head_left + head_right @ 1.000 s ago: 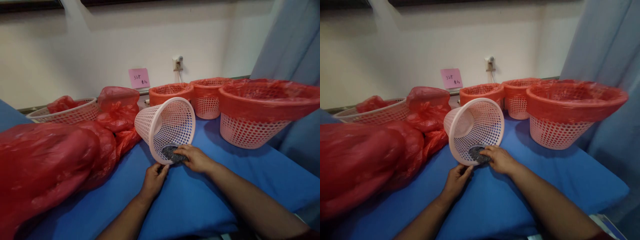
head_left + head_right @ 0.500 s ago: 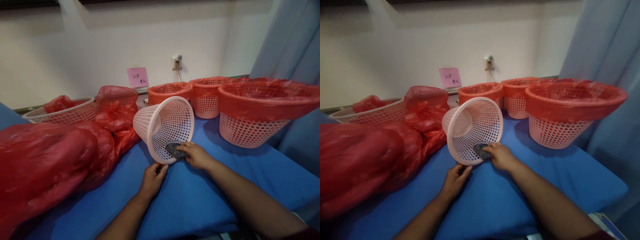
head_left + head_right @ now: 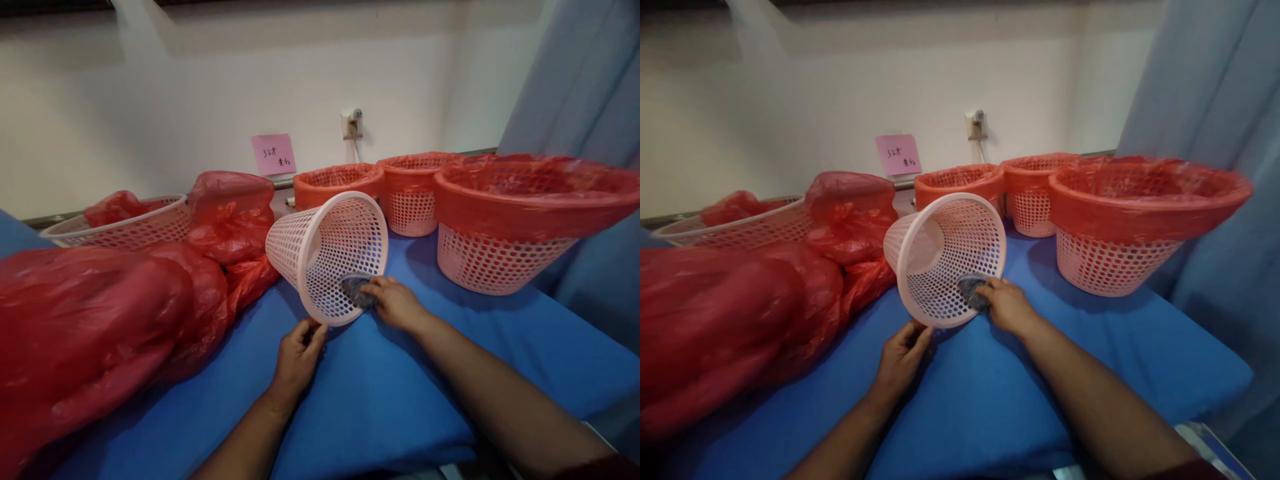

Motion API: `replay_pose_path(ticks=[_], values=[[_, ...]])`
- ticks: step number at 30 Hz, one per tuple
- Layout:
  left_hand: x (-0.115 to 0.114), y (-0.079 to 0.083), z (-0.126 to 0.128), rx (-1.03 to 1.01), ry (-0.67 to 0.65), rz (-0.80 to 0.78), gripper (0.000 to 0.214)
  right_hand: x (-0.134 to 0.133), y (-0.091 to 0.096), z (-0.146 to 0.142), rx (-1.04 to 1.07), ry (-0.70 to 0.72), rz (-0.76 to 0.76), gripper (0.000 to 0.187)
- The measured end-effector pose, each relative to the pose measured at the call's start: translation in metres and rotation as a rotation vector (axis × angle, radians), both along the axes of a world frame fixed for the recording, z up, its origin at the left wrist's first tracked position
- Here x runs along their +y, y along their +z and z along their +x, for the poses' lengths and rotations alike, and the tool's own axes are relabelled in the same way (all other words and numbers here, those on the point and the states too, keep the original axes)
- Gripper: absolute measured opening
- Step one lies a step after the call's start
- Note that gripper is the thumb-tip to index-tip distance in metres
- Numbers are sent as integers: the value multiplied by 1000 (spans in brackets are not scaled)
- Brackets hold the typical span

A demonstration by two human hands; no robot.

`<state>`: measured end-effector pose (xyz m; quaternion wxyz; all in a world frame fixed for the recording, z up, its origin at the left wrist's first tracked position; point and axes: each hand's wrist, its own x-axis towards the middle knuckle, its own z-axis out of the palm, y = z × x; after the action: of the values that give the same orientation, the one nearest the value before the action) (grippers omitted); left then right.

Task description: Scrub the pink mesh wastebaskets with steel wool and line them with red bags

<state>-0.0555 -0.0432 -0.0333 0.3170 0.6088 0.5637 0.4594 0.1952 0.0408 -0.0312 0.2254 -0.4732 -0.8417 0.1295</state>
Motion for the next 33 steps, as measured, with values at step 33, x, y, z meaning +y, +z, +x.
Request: replay_pose_path(ticks=[33], values=[[-2,0,0,22,-35,23,32,5,-1,7,-31,-10,20,59]])
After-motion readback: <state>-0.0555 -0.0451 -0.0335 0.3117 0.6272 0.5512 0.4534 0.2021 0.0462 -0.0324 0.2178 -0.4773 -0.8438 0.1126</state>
